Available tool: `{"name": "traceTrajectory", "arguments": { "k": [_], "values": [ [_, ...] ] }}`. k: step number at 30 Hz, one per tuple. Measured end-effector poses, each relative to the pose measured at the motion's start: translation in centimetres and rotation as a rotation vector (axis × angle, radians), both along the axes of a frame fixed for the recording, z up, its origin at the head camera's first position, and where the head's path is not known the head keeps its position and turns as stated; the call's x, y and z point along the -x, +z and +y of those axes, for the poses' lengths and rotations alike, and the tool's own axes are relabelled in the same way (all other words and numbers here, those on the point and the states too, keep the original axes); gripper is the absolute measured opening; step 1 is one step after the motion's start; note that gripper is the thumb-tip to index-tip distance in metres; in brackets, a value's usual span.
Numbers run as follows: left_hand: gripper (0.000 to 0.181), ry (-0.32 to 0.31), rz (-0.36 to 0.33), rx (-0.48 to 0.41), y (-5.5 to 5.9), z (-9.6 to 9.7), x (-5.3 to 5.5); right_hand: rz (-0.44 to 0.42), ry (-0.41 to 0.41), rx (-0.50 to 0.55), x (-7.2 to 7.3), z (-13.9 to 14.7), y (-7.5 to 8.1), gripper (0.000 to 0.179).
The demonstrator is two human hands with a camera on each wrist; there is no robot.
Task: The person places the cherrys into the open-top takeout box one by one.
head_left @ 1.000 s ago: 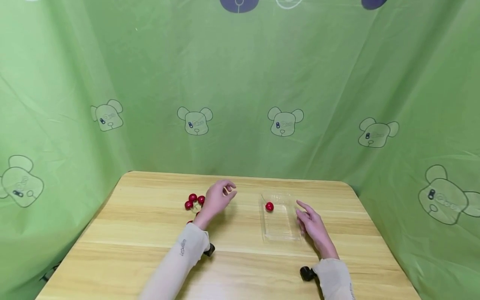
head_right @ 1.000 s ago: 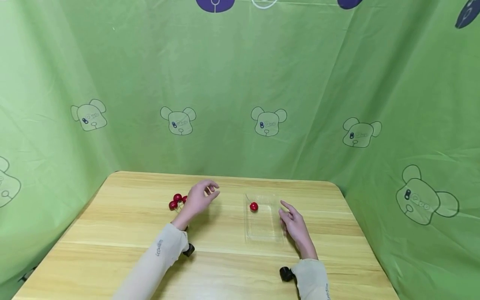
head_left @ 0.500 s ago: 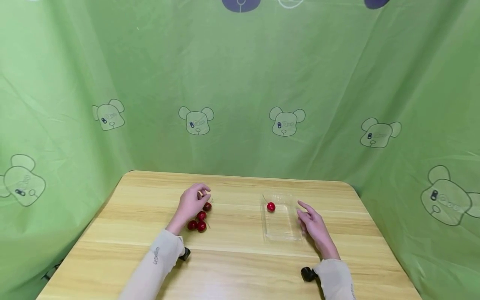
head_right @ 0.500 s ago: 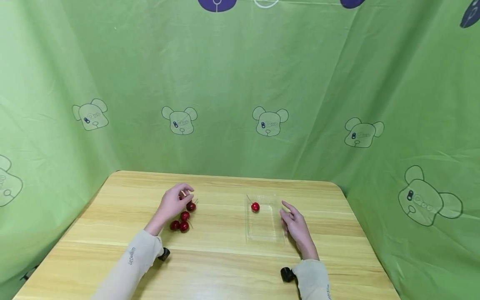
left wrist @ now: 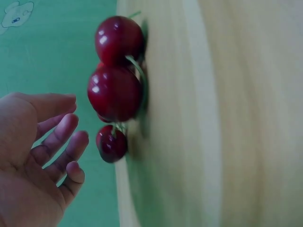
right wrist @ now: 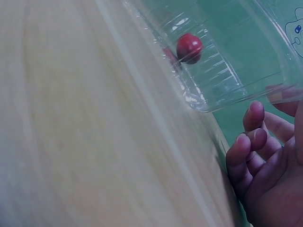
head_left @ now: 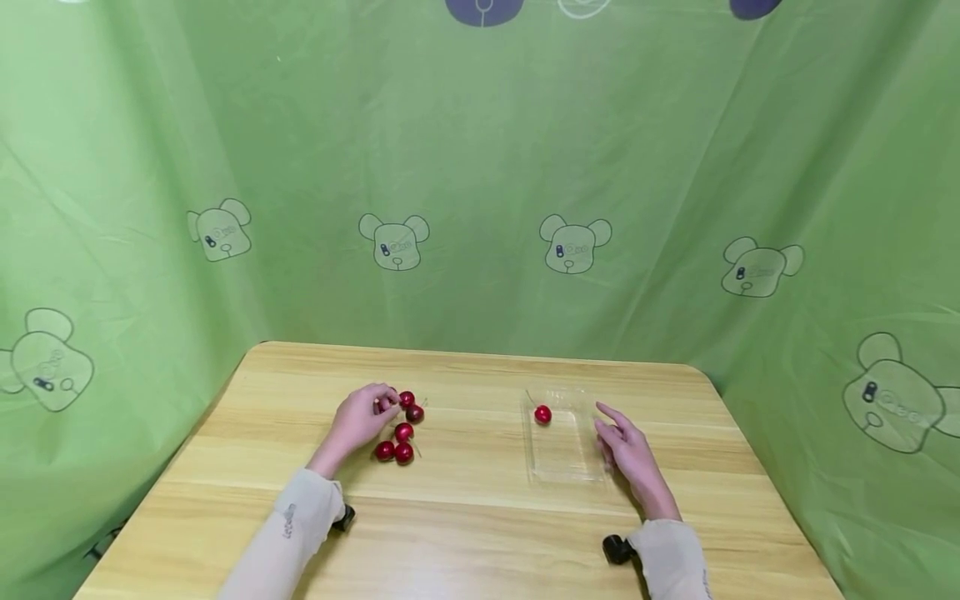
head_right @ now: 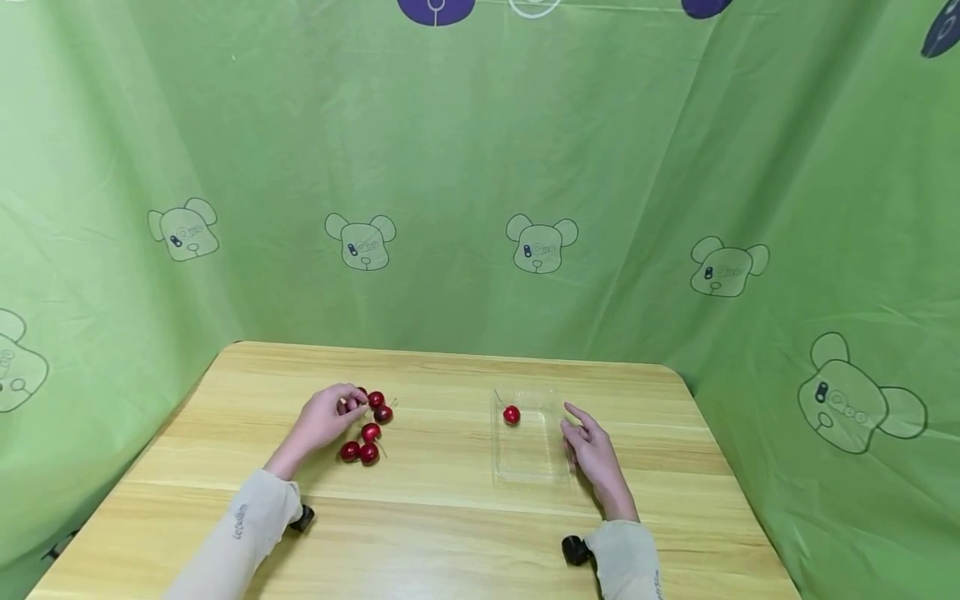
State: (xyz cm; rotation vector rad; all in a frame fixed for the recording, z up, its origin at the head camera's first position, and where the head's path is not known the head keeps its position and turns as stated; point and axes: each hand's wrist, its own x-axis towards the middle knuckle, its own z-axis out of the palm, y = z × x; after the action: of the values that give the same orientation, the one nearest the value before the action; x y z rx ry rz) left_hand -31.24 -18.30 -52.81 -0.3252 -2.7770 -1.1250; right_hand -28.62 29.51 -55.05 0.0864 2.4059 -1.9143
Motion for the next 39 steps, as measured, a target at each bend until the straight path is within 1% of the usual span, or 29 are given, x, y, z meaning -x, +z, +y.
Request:
{"name": "traceTrajectory", "arguments": {
  "k": [5, 8, 12, 17, 22, 26, 30, 34, 36, 39],
  "values": [
    [0.017, 0.005, -0.014, 0.05, -0.8, -0.8, -0.1, -0.014, 0.019, 0.016, -0.8, -0.6, 1.6, 0.056],
    [0.018, -0.005, -0.013, 0.072, -1.1, -1.1, 0.0, -0.017, 0.022, 0.02, -1.0, -0.7, 2.1, 0.056],
    [0.019, -0.022, -0.025, 0.104, -1.3, -1.4, 0.0, -0.015, 0.021, 0.029, -0.7, -0.4, 1.7, 0.057],
    [0.021, -0.052, -0.039, 0.193, -1.5, -1.5, 0.2, -0.013, 0.023, 0.03, -0.4, -0.1, 1.1, 0.058],
    [0.019, -0.086, -0.005, 0.301, -1.5, -1.2, 0.5, -0.002, 0.023, 0.017, -0.8, -0.5, 1.7, 0.056],
    [0.017, -0.081, 0.035, 0.357, -1.3, -0.9, 0.7, 0.014, 0.032, 0.01, -1.0, -0.6, 2.1, 0.057],
    [0.014, -0.069, 0.06, 0.384, -1.2, -0.6, 0.8, 0.012, 0.027, 0.016, -1.0, -0.7, 2.1, 0.057],
    [0.011, -0.058, 0.068, 0.391, -1.1, -0.6, 0.7, 0.01, 0.025, 0.011, -1.1, -0.7, 2.1, 0.056],
    [0.011, -0.054, 0.071, 0.387, -1.0, -0.5, 0.6, 0.012, 0.026, 0.01, -0.9, -0.6, 1.8, 0.057],
    [0.011, -0.053, 0.068, 0.379, -0.9, -0.5, 0.6, 0.01, 0.014, 0.01, -0.4, -0.3, 0.8, 0.057]
  ]
}}
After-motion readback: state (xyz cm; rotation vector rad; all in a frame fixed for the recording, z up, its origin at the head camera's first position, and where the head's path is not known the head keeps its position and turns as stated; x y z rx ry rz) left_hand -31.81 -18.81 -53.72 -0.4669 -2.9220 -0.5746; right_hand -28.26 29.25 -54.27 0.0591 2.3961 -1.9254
